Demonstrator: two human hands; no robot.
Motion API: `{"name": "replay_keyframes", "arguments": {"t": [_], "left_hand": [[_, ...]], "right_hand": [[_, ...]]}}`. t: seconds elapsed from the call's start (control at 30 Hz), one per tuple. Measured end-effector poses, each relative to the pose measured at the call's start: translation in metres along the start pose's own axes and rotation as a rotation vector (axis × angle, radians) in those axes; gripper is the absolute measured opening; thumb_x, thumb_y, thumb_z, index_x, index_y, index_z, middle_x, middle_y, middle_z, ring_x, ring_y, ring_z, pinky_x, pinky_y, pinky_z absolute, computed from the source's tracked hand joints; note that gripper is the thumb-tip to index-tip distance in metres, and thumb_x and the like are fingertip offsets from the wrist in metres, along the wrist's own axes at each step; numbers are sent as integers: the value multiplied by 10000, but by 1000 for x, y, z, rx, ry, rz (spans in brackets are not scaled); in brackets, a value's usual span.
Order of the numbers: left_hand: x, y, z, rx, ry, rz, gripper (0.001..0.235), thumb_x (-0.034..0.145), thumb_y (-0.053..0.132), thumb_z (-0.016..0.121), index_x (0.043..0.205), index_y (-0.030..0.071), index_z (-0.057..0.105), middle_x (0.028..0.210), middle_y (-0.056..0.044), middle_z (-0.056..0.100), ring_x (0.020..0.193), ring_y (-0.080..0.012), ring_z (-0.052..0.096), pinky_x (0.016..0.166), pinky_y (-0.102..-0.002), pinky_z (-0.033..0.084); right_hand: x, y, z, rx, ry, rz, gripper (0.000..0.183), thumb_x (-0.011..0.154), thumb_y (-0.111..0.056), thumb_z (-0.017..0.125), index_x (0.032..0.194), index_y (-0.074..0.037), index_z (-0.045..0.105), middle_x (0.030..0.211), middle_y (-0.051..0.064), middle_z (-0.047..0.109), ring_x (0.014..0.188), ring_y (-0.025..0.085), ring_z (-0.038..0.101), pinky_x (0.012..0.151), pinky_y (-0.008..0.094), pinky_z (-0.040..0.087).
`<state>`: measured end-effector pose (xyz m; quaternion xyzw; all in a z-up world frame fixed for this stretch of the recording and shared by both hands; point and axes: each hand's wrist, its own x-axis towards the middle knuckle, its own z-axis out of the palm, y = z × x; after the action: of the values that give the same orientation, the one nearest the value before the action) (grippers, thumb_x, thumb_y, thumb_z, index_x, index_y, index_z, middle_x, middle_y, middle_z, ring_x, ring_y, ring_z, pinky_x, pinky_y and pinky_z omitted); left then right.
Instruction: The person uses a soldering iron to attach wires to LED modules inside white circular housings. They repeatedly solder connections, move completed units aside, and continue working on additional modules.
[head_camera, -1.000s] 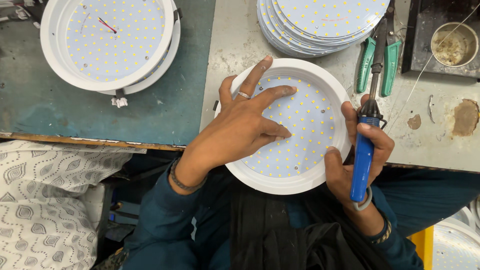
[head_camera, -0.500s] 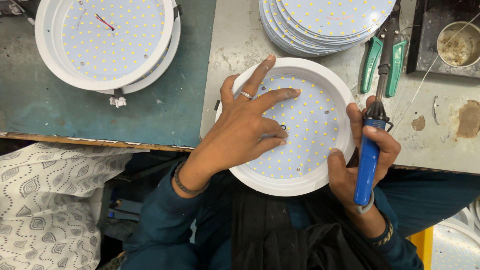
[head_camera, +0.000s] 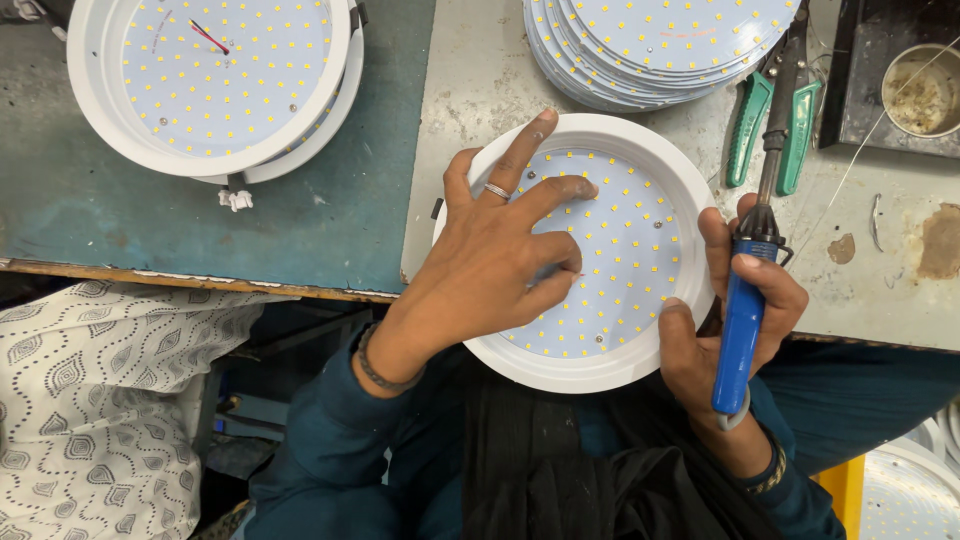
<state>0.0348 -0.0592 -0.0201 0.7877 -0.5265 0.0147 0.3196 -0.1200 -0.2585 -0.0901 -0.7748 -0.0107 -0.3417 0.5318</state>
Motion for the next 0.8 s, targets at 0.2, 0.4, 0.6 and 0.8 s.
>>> {"name": "replay_keyframes", "arguments": {"t": [0.2, 0.4, 0.6, 0.8], "left_hand": [[-1, -3, 6, 62, 61, 30, 132, 820, 217, 807, 723, 169, 731, 1383, 24, 626, 1570, -362, 204, 1142, -697, 174], [0, -4, 4, 4, 43, -7, 113, 788, 202, 802, 705, 160, 737, 1351, 6, 657, 1555, -359, 235, 1124, -675, 181], [1, -3, -1, -25, 28, -27, 143, 812, 228, 795, 734, 122, 740, 1358, -43, 657, 1552, -350, 254, 1150, -640, 172], [3, -3, -2, -33, 25, -25, 112, 806, 213, 773, 741, 122, 765, 1354, -62, 651, 1538, -366, 275, 1144, -646, 169]], "right_hand": [[1, 1, -1, -15, -4, -12, 663, 852, 133, 478, 1426, -139, 290, 1618, 284, 307, 1590, 318, 317, 1388, 462, 268], [2, 0, 0, 7, 12, -4, 653, 872, 130, 499, 1429, -139, 291, 1628, 298, 303, 1587, 316, 341, 1386, 445, 273], [-2, -7, -2, -15, 51, -3, 650, 925, 141, 551, 1446, -136, 278, 1653, 290, 325, 1586, 321, 305, 1367, 431, 264], [-11, 4, -32, 32, 261, -128, 424, 1130, -178, 599, 1474, -95, 366, 1415, 276, 582, 1310, 310, 610, 1141, 393, 489]]}}
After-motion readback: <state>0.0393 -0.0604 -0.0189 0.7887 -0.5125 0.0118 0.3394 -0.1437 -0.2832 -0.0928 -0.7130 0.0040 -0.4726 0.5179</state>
